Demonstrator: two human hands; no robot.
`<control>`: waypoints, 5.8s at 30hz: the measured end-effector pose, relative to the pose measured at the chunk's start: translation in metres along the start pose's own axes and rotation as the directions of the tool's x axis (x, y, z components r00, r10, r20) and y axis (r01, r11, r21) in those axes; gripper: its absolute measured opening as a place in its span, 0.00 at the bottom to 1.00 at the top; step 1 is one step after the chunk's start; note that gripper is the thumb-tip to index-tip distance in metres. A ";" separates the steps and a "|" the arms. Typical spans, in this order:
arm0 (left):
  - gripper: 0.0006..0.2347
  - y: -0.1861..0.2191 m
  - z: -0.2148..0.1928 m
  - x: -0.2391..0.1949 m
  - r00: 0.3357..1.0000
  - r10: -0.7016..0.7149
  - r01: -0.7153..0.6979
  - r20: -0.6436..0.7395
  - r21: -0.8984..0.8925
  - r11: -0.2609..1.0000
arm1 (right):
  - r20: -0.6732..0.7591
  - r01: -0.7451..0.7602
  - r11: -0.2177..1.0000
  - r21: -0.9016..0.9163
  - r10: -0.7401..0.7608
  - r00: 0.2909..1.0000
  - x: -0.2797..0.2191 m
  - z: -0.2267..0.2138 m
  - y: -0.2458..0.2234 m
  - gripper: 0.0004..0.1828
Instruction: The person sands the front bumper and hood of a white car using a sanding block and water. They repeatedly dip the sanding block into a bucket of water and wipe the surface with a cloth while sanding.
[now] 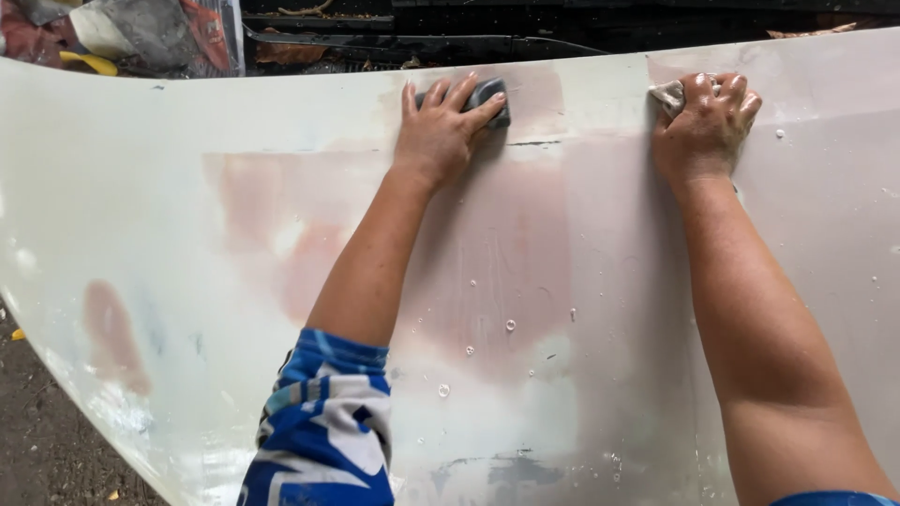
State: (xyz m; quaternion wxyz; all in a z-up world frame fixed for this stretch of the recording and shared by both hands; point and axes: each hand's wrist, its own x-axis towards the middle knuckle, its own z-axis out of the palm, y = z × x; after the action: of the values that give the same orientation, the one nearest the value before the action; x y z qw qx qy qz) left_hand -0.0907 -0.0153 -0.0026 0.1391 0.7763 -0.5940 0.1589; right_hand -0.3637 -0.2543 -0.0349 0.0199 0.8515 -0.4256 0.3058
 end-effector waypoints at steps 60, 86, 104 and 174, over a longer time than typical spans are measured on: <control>0.12 0.484 -0.054 -0.505 0.561 0.244 0.688 0.791 -0.281 -0.669 | 0.163 -0.355 0.909 0.219 0.325 0.932 -0.664 -0.346 -0.010 0.34; 0.20 0.629 0.058 -0.634 0.480 0.169 0.761 0.861 -0.312 -0.569 | 0.456 -0.832 0.384 0.400 0.704 0.544 -0.806 -0.357 0.176 0.40; 0.24 0.556 0.293 -0.844 -0.095 -0.073 0.984 0.993 0.082 -0.158 | 0.832 -0.962 0.104 -0.254 0.531 -0.162 -1.170 0.080 0.284 0.31; 0.25 0.564 0.403 -0.781 0.088 0.244 0.996 0.966 -0.084 -0.025 | 0.294 -0.655 0.676 0.338 0.585 0.756 -1.065 0.020 0.232 0.52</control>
State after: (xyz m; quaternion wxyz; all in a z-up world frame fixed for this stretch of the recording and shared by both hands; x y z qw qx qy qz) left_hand -0.7930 0.3633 -0.6763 0.2652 0.6016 -0.1121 -0.7451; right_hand -1.0047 0.3503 -0.6766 -0.3039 0.6607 -0.6132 0.3083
